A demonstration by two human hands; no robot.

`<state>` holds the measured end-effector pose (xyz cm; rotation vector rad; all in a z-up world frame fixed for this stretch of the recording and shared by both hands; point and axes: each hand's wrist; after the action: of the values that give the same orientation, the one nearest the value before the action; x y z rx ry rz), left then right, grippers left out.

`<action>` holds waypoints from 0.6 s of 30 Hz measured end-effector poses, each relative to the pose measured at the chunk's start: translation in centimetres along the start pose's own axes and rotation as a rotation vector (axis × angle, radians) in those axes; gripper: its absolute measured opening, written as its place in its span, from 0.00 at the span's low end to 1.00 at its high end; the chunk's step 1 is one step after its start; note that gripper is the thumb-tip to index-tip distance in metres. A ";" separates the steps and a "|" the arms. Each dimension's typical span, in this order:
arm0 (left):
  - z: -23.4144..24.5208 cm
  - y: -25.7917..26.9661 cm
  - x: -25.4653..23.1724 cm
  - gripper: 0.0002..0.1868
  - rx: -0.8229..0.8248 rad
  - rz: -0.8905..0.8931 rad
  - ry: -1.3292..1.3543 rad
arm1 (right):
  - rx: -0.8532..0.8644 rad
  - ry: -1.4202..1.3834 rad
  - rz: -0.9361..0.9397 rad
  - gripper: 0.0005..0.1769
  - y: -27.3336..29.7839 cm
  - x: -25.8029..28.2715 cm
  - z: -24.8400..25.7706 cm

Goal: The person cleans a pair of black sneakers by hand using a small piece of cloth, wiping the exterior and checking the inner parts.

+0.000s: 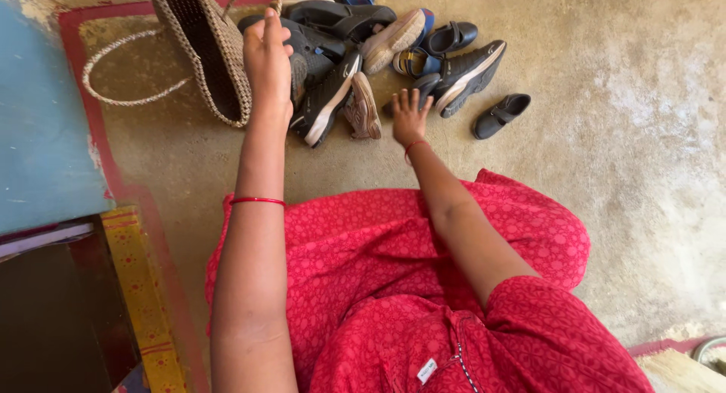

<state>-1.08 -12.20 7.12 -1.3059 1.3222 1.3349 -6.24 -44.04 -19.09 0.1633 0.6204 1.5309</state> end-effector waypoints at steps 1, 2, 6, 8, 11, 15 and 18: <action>0.1 -0.1 0.1 0.28 -0.002 -0.013 0.010 | -0.005 -0.008 0.026 0.43 -0.1 -1.0 -0.1; 0.1 -0.4 0.2 0.28 0.002 -0.020 0.019 | -0.004 -0.019 0.046 0.41 0.4 -2.1 -0.6; 0.9 -0.6 -0.3 0.28 0.023 -0.030 0.068 | -0.113 -0.109 0.175 0.36 4.1 -3.0 -4.0; 0.9 0.1 -1.0 0.26 0.027 -0.011 0.051 | 0.059 -0.189 0.086 0.39 7.7 -3.1 -6.4; 0.3 0.6 -2.1 0.25 0.045 0.026 0.046 | 0.303 -0.305 0.001 0.42 12.6 -3.3 -9.1; -2.3 0.0 -1.4 0.25 0.076 0.040 0.072 | 0.621 -0.305 -0.020 0.64 14.4 -4.7 -9.6; -3.0 -0.5 0.0 0.22 0.028 0.016 0.140 | 0.421 -0.620 -0.210 0.47 11.9 -5.3 -8.5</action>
<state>-0.27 -15.12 7.35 -1.3930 1.4434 1.2500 -20.31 -50.70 -19.10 0.8329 0.4316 1.0486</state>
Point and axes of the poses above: each hand's wrist, its own y-axis away from the middle knuckle, its own z-axis out of the back of the hand, x = y × z, and after that the axes turned 9 degrees about x, right-handed
